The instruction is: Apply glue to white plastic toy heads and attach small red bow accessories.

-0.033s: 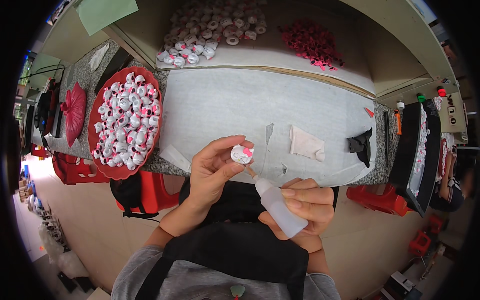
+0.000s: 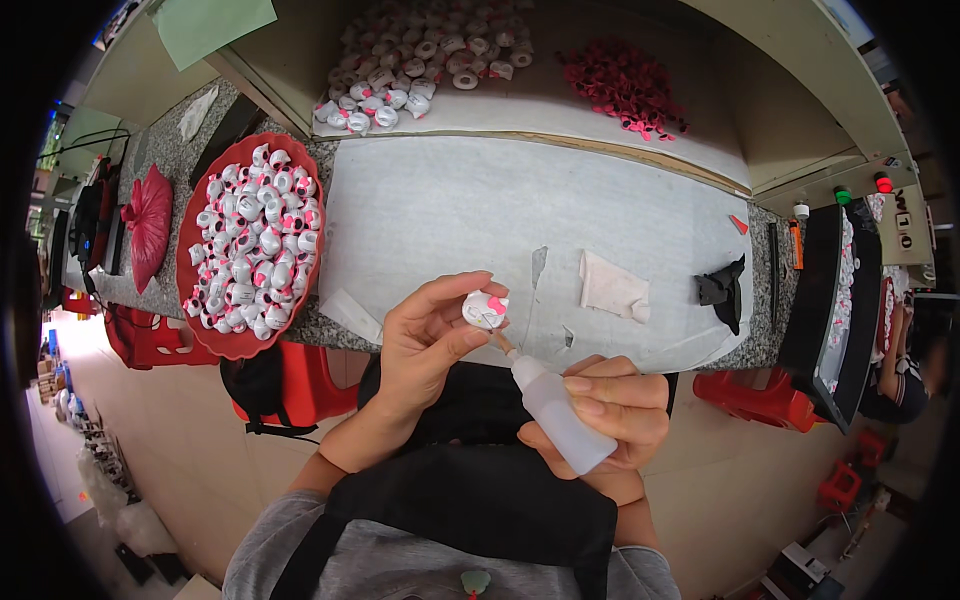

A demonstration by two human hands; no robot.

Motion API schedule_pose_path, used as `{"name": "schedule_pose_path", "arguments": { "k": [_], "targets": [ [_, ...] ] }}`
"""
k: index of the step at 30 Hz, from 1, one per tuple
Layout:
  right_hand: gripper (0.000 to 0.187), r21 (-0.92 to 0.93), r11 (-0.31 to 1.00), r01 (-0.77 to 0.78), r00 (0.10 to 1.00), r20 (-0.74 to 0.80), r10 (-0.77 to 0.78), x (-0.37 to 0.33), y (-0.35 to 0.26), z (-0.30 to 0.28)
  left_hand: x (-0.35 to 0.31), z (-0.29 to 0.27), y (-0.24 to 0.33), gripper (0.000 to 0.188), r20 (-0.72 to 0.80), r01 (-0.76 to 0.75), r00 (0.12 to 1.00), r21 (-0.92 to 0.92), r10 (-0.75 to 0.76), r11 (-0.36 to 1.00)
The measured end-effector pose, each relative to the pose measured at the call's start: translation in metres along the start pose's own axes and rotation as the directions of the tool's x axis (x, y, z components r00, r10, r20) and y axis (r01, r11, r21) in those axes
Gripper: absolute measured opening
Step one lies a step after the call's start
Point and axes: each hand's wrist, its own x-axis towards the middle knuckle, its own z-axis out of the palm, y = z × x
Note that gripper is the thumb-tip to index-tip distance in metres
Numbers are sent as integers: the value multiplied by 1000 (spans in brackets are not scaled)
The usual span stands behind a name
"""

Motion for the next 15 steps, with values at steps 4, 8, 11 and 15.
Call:
{"name": "schedule_pose_path", "arguments": {
  "k": [4,8,11,15],
  "targets": [
    [47,4,1000,-5,1000,18,5,1,-1,-1,0,1,-2,35,18,-68,998,87,67,994],
    [49,10,1000,-1,1000,27,1,-1,-1,1,0,-1,-1,33,51,-168,986,321,160,932],
    [42,-5,1000,10,999,-30,-10,0,1,8,0,-1,-1,33,66,-205,979,384,195,900],
    [35,3,1000,6,986,-166,-5,-4,1,14,0,-3,-1,34,57,-207,978,413,202,887]
  ]
}}
